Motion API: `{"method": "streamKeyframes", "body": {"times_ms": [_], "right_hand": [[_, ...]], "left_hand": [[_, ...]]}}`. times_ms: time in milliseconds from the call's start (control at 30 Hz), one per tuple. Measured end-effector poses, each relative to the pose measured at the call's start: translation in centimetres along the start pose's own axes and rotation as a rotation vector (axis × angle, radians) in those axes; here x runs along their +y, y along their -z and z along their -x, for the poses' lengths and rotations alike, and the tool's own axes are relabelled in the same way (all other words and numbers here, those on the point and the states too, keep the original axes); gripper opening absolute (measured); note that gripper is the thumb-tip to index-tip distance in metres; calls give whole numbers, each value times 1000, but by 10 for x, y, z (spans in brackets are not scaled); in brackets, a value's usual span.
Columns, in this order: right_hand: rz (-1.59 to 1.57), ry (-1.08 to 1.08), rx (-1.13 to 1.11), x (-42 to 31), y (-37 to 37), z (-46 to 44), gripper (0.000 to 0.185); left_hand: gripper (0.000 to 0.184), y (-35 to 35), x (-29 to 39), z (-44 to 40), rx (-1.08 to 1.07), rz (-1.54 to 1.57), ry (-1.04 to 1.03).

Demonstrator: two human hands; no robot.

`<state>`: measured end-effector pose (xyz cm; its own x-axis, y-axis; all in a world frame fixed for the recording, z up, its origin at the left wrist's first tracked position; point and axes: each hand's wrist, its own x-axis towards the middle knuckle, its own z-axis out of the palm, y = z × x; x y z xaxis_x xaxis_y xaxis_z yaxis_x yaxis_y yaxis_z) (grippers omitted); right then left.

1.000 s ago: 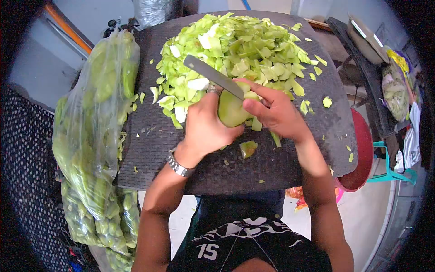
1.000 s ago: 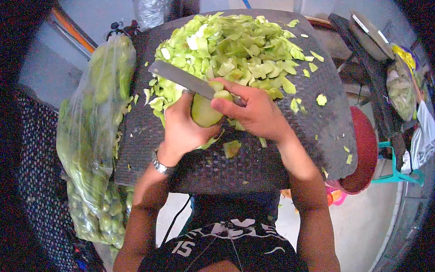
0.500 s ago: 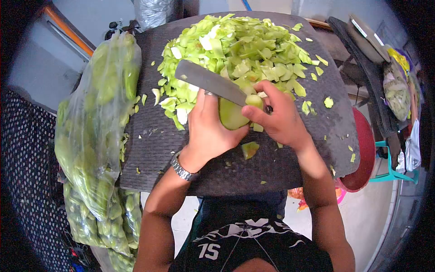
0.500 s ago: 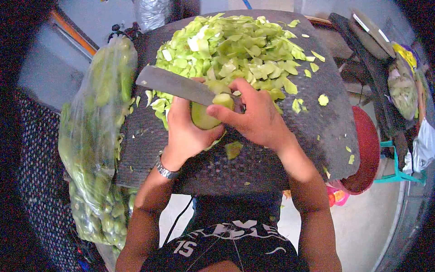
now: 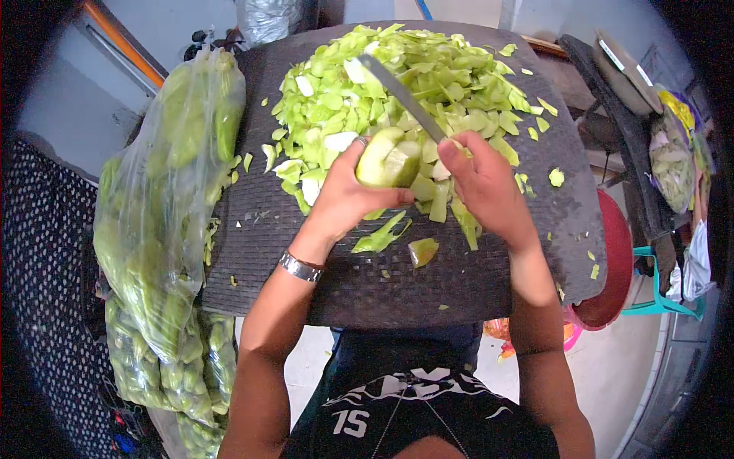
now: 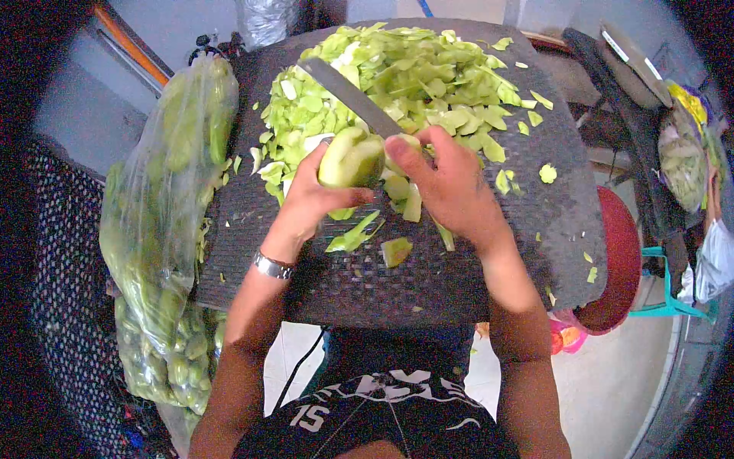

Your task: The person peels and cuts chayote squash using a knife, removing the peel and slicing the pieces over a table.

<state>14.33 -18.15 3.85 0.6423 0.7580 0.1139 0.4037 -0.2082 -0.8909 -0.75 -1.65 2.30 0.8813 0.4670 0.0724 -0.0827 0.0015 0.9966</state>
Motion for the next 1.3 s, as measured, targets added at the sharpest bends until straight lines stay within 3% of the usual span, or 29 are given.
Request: {"method": "streamKeyframes", "body": {"times_ms": [67, 200, 300, 400, 500, 567, 667, 767, 800, 967, 1067, 1200, 1300], "right_hand": [[62, -9, 19, 11, 2, -4, 51], [-194, -214, -123, -6, 9, 2, 50], [-275, -248, -213, -10, 13, 2, 48], [-178, -1, -71, -3, -3, 0, 55], [138, 60, -236, -19, 8, 9, 66], [161, 238, -193, -12, 1, 10, 73], [149, 299, -239, -14, 1, 10, 77], [101, 319, -287, -8, -1, 5, 76], [80, 337, -294, -5, -3, 4, 76], [24, 258, -306, -8, 0, 2, 65], [57, 257, -187, 7, -8, -2, 56], [-120, 105, -200, 6, -11, -4, 53], [-272, -30, -258, -4, -7, -1, 50]], "left_hand": [[72, 8, 2, -1, -45, 30, 14], [75, 20, -2, -2, -167, 101, 1], [76, 24, -2, -3, -243, 87, 14], [73, 21, -1, -2, -253, -60, -32], [66, 18, 0, 0, -211, -264, -152], [61, 21, -8, 1, -161, -455, -250], [79, 23, -13, 0, -205, -536, -199], [59, 19, -10, 3, -202, -609, -239], [60, 19, -10, 5, -198, -602, -241], [66, 4, 1, 9, -72, -480, -372], [82, -2, 8, 8, -62, -628, -227], [62, 1, 14, 7, -13, -674, -283], [64, 9, 10, -2, -35, -754, -538]]}}
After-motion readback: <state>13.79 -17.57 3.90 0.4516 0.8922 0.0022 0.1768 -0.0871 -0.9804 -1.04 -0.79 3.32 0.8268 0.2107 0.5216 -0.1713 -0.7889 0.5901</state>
